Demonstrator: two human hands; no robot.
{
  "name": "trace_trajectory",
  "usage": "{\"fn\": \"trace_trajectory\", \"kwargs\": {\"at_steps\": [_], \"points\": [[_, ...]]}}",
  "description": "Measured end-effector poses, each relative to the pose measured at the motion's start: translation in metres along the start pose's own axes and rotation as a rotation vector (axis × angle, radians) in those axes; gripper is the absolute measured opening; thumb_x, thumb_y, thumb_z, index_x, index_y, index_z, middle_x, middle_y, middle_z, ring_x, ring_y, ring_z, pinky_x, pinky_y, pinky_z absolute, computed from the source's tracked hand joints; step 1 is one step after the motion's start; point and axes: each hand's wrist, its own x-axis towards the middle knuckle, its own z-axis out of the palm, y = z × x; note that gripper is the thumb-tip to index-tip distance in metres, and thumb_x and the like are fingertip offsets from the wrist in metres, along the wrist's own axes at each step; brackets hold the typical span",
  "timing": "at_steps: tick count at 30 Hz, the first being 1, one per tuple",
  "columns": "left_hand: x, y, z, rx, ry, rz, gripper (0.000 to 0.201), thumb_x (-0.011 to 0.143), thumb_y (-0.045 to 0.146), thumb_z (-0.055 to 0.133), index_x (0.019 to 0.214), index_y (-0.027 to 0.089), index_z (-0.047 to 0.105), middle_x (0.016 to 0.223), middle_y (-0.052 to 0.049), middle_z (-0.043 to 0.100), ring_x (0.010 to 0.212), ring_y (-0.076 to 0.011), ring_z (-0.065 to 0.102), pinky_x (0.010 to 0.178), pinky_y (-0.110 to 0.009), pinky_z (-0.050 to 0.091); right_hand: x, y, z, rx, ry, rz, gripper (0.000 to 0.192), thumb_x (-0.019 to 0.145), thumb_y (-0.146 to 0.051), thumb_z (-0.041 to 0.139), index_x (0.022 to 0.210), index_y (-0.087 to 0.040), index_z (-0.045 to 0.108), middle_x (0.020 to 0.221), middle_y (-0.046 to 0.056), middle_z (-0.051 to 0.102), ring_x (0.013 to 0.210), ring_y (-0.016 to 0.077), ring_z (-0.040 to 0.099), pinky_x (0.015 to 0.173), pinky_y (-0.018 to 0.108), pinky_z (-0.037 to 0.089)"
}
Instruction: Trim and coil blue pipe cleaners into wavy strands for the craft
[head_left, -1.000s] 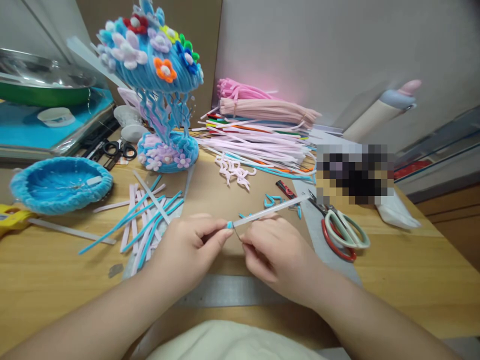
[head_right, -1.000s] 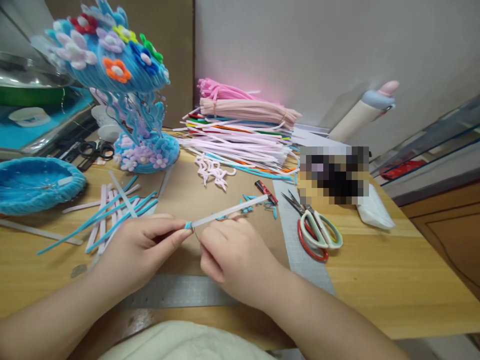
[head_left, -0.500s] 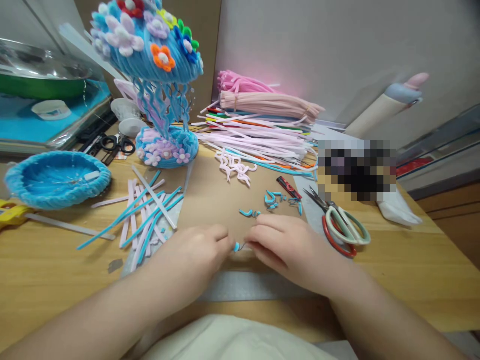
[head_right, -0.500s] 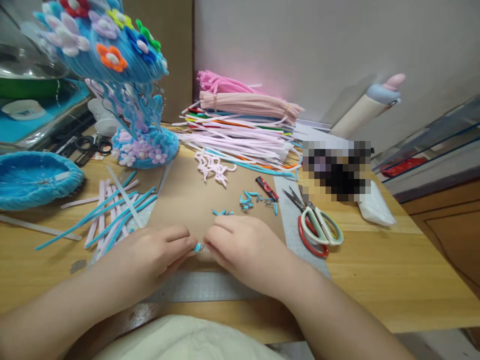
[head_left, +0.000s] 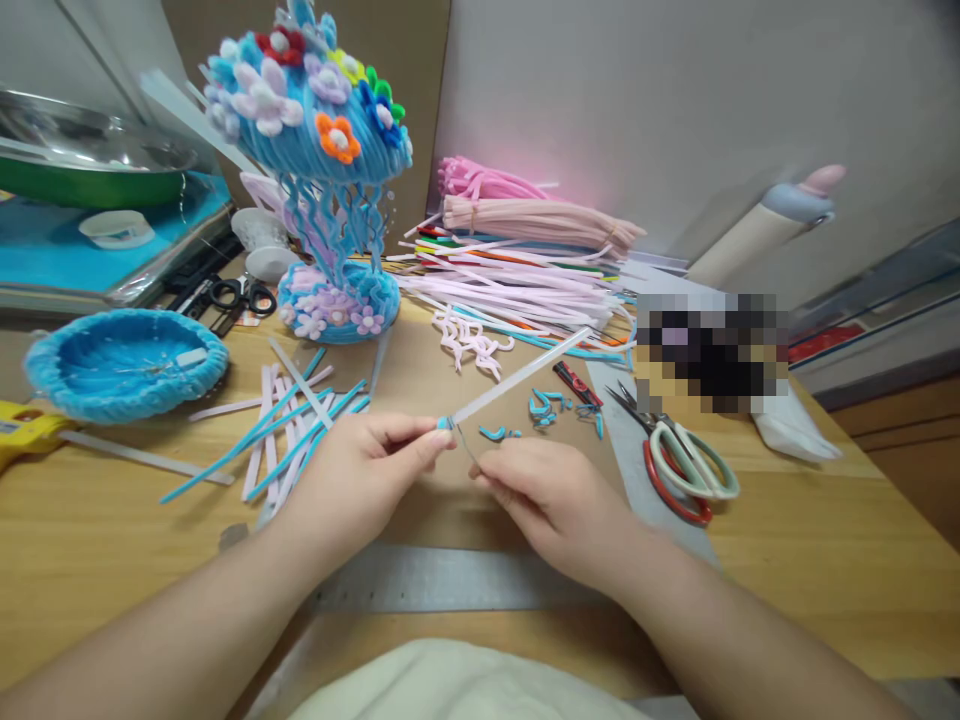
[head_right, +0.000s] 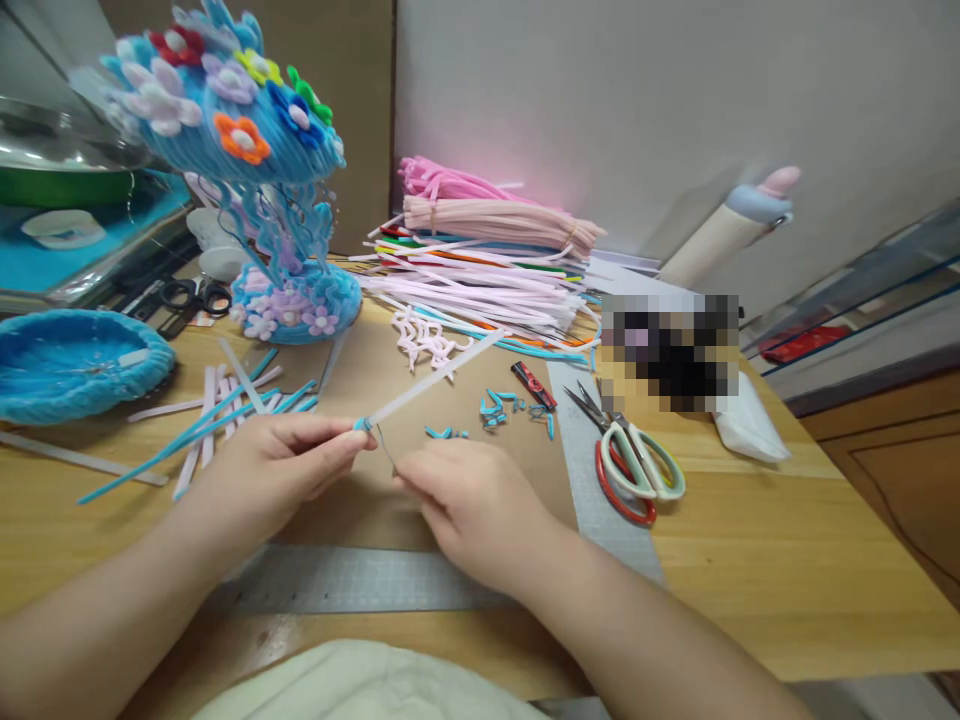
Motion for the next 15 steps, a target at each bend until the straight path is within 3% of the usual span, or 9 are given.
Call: {"fn": "trace_trajectory", "kwargs": {"at_steps": [2,5,11,15], "points": [[0.000,-0.004,0.002,0.163,0.046,0.063,0.026,0.084,0.030,0.054,0.066,0.017,0.065,0.055,0.003,0.053,0.056,-0.0112,0.048,0.053,-0.022,0.034,-0.002,-0.008,0.002,-0.137,0.018,-0.063,0.025,0.093,-0.018,0.040,0.080,-0.014,0.060,0.068,0.004,0.056,0.064,0.0141,0.047,0.058,0.025,0.034],[-0.004,-0.009,0.004,0.451,0.049,0.280,0.022,0.086,0.022,0.049,0.071,0.016,0.064,0.063,0.001,0.056,0.064,-0.0134,0.053,0.059,-0.024,0.036,-0.004,-0.015,-0.002,-0.283,0.070,-0.132,0.026,0.092,-0.016,0.039,0.077,-0.014,0.061,0.065,0.004,0.054,0.060,0.0148,0.042,0.055,0.027,0.030],[-0.011,-0.008,0.005,0.892,-0.146,0.421,0.022,0.089,0.016,0.042,0.075,0.019,0.058,0.068,0.000,0.053,0.060,-0.0151,0.052,0.054,-0.027,0.032,-0.007,-0.010,-0.019,-0.369,0.115,-0.167,0.021,0.090,-0.012,0.043,0.086,-0.014,0.064,0.072,0.006,0.061,0.068,0.0164,0.052,0.062,0.028,0.036],[-0.013,-0.004,0.001,0.968,-0.325,0.620,0.018,0.087,0.010,0.045,0.080,0.019,0.058,0.071,0.000,0.055,0.059,-0.0161,0.050,0.052,-0.030,0.029,-0.004,0.001,-0.023,-0.244,0.010,-0.114,0.020,0.091,-0.016,0.045,0.085,-0.016,0.064,0.073,0.004,0.059,0.069,0.0152,0.053,0.062,0.026,0.037]]}}
